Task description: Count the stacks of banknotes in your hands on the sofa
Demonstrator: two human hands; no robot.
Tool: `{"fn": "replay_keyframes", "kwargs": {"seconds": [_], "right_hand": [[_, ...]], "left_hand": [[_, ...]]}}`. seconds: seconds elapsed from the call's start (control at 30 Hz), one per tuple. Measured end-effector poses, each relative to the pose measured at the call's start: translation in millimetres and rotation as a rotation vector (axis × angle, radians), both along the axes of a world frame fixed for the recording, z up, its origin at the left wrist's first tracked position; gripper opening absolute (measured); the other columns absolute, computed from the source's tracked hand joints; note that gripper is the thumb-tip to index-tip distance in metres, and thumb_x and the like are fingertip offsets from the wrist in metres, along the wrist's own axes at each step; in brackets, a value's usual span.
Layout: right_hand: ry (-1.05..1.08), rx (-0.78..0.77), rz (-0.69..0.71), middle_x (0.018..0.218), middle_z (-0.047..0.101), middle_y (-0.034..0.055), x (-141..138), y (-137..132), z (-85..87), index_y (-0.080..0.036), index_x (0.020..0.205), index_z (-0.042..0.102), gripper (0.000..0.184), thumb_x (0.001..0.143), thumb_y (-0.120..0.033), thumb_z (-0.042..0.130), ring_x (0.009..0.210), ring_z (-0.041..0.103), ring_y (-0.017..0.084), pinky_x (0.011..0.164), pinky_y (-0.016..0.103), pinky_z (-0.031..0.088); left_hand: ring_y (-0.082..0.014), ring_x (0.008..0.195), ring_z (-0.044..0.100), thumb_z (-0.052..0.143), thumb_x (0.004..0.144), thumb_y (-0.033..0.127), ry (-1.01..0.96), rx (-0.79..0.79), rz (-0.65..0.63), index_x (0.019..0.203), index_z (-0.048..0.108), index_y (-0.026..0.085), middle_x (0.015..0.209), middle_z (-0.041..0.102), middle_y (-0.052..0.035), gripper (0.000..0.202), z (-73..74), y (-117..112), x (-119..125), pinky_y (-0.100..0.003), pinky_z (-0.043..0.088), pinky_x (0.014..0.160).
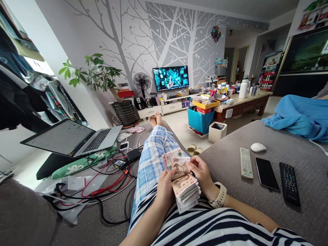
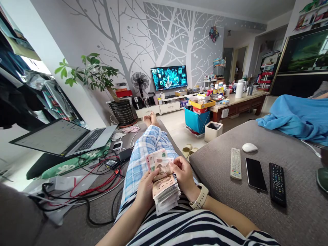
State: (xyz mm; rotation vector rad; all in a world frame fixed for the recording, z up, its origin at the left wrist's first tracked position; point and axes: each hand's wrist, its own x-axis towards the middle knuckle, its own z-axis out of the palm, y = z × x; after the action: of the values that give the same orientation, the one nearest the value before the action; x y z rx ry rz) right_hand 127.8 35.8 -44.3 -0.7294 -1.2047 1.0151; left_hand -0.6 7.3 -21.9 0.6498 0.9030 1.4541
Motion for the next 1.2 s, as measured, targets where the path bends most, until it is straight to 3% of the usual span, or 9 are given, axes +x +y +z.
{"fn": "replay_keyframes", "kwargs": {"seconds": [0.4,0.77,0.97,1.2], "right_hand": [[-0.052,0.008,-0.034,0.06,0.046,-0.0031,0.8,-3.3,3.4,-0.02,0.064,0.051,0.033,0.083,-0.044,0.062,0.058,0.042,0.014,0.056,0.026,0.035],[-0.044,0.007,-0.03,0.059,0.046,-0.0035,1.3,-5.5,5.1,-0.02,0.063,0.052,0.03,0.083,-0.041,0.062,0.057,0.042,0.013,0.056,0.026,0.035],[-0.047,0.027,-0.005,0.059,0.048,-0.0033,1.6,-6.0,3.4,-0.02,0.064,0.053,0.03,0.084,-0.041,0.062,0.058,0.043,0.013,0.057,0.025,0.036],[-0.038,0.021,0.017,0.06,0.048,-0.003,1.9,-5.6,1.2,-0.02,0.065,0.054,0.03,0.084,-0.041,0.062,0.057,0.043,0.013,0.056,0.025,0.036]], "left_hand": [[-0.0238,0.068,0.072,0.075,0.064,0.024,0.015,-0.001,-0.005,0.091,0.067,0.013,0.079,0.076,-0.0088,0.03,-0.9,-0.6,-0.6,-0.034,0.057,0.066],[-0.0231,0.075,0.072,0.063,0.078,0.031,0.01,-0.03,0.057,0.087,0.07,0.011,0.085,0.077,-0.0092,0.023,-5.0,2.7,-2.9,-0.036,0.058,0.076],[-0.0234,0.077,0.072,0.06,0.079,0.027,0.029,-0.066,0.131,0.082,0.071,0.011,0.08,0.076,-0.0084,0.02,0.7,0.3,0.4,-0.033,0.058,0.072],[-0.0207,0.072,0.071,0.061,0.077,0.028,0.05,-0.063,0.135,0.081,0.072,0.011,0.078,0.076,-0.0066,0.02,-5.0,3.1,-2.2,-0.031,0.057,0.072]]}}
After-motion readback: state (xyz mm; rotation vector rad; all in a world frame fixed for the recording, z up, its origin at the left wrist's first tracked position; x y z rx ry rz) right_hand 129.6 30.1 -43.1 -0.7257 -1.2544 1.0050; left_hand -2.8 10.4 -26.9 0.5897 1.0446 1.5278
